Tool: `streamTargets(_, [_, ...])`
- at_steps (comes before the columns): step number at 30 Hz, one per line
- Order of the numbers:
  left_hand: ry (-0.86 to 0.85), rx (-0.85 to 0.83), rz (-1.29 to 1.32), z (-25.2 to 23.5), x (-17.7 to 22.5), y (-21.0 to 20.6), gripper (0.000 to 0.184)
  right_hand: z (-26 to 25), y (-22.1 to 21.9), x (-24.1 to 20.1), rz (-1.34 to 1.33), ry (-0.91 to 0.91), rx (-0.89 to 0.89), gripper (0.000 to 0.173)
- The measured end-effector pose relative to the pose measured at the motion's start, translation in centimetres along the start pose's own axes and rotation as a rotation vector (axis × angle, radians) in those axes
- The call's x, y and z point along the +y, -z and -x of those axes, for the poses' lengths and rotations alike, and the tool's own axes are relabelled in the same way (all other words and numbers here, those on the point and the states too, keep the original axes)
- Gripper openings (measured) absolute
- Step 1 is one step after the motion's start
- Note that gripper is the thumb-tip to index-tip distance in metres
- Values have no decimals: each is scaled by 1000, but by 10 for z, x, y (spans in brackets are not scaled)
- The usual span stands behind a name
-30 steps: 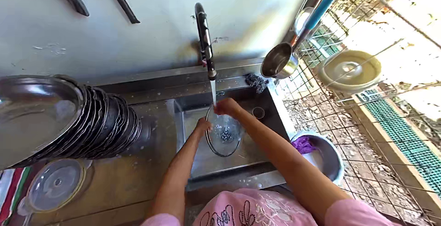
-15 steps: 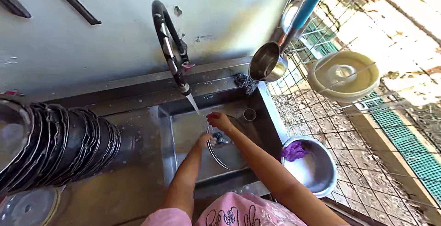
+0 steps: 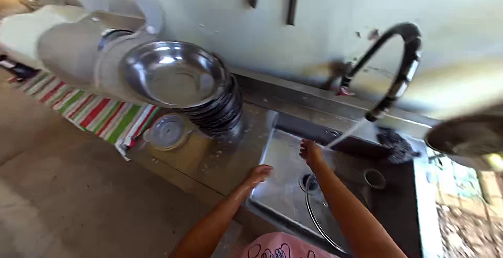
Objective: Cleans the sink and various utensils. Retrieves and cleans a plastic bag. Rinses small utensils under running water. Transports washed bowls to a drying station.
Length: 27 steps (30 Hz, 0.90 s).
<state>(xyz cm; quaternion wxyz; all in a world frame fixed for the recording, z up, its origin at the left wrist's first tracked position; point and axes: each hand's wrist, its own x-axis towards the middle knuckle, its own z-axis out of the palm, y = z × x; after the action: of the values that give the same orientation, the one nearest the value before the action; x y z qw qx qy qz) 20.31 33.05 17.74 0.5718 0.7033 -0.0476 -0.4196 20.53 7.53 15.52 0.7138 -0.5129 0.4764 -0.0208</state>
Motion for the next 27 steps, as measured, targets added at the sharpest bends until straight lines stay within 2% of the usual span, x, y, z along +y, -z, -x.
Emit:
streamTargets(1, [3,177,123,18,11,40,30,9,-27,-8,34,-17,-84,45])
streamTargets(3, [-27,555,291,43,33,116,35,21,-89,-24,63,57,-192,55])
streamTargets(5, [-94,763,405,47,51,191,49,28,-146,-47,77,153,-270,62])
streamTargets(8, [-108,777,491,13,68,271,62,22,-210,-74,121,190,-336,75])
streamTargets(10, [-99,745,501,-20,75,299,66,15,-242,-82,131,199,-426,78])
streamTargets(11, [-103,719,528,-33,77,306,67,13,-255,-80,98,215,-496,73])
streamTargets(12, [-135,685,566,-43,80,304,63,13,-265,-76,22,245,-586,68])
streamTargets(14, [-298,577,647,-58,85,291,57,12,-276,-70,-160,248,-718,70])
streamTargets(16, [-375,484,682,-65,86,287,62,15,-275,-68,-215,251,-697,70])
streamTargets(18, [-303,464,672,-55,88,276,65,19,-263,-61,-247,258,-646,69])
streamTargets(22, [-125,447,638,-26,82,215,58,45,-198,-48,-330,324,-504,54])
streamTargets(25, [-123,389,576,3,75,148,39,71,-122,-32,-399,294,-373,50])
streamTargets(27, [-48,314,559,30,96,101,35,88,-71,-21,-462,287,-246,49])
